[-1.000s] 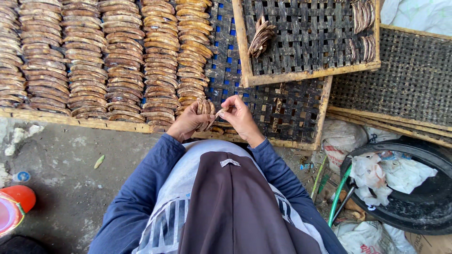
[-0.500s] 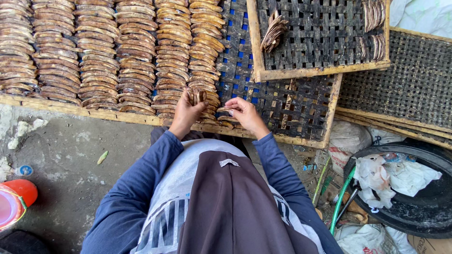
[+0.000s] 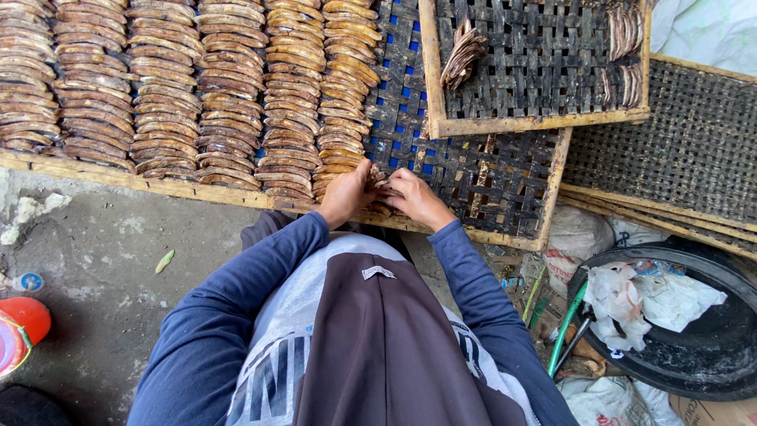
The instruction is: The person sits on the ground among bamboo drying trays and sorts dried banana slices by hand, picking up slices, inspecting them, and arranging them in neat rows across the trays. They gather handfuls of slices, move some to another tray, and place a portion into a plastic bag on a chair.
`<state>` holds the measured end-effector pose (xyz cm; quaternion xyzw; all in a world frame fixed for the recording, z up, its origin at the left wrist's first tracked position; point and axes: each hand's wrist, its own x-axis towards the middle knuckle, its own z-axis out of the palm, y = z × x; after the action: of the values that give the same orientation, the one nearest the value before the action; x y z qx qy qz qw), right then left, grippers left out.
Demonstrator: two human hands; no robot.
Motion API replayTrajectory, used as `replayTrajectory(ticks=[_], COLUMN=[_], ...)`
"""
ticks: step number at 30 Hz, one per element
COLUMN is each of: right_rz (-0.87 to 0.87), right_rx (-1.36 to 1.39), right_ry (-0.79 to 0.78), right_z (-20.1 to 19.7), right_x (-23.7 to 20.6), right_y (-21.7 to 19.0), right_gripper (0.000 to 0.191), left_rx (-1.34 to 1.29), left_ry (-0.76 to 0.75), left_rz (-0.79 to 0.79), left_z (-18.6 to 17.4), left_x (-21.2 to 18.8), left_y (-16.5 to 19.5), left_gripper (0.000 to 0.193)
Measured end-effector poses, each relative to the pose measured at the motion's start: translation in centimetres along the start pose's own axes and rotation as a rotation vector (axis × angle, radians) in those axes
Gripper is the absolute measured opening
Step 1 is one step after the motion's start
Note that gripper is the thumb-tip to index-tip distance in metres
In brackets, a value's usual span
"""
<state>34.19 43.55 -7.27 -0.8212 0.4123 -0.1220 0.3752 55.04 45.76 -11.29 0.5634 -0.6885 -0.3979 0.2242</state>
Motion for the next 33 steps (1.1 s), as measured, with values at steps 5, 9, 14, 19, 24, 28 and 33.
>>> replayTrajectory(ticks=[5, 9, 14, 19, 24, 28, 33], right_rz=[0.236, 0.268, 0.250, 0.187, 0.291, 0.259, 0.329], right_rx=[0.111, 0.109, 0.118, 0.004, 0.013, -0.024, -0.028], right_ry=[0.118, 0.120, 0.062, 0.284, 0.225, 0.263, 0.333], right_z=[-0.4, -0.3, -0.6, -0.2, 1.0, 1.1, 0.3], right_x=[-2.7, -3.7, -4.0, -4.0, -3.5, -3.5, -3.3], right_y=[1.3, 2.2, 3.0, 2.6, 2.2, 2.5, 2.2], right_gripper=[0.037, 0.027, 0.016, 0.009, 0.007, 0.007, 0.010], left_rx=[0.037, 0.047, 0.062, 0.077, 0.096, 0.064, -0.018], left_ry=[-0.055, -0.062, -0.085, -0.077, -0.095, -0.112, -0.197], left_rz=[0.012, 0.015, 0.009, 0.027, 0.016, 0.026, 0.020], left_z=[-0.1, 0.0, 0.6, 0.9, 0.6, 0.2, -0.9], left_x=[0.3, 0.5, 0.8, 0.7, 0.4, 0.6, 1.1], left_y=[0.4, 0.1, 0.0, -0.3, -1.0, -1.1, -1.5], left_gripper=[0.045, 0.046, 0.048, 0.054, 0.051, 0.053, 0.041])
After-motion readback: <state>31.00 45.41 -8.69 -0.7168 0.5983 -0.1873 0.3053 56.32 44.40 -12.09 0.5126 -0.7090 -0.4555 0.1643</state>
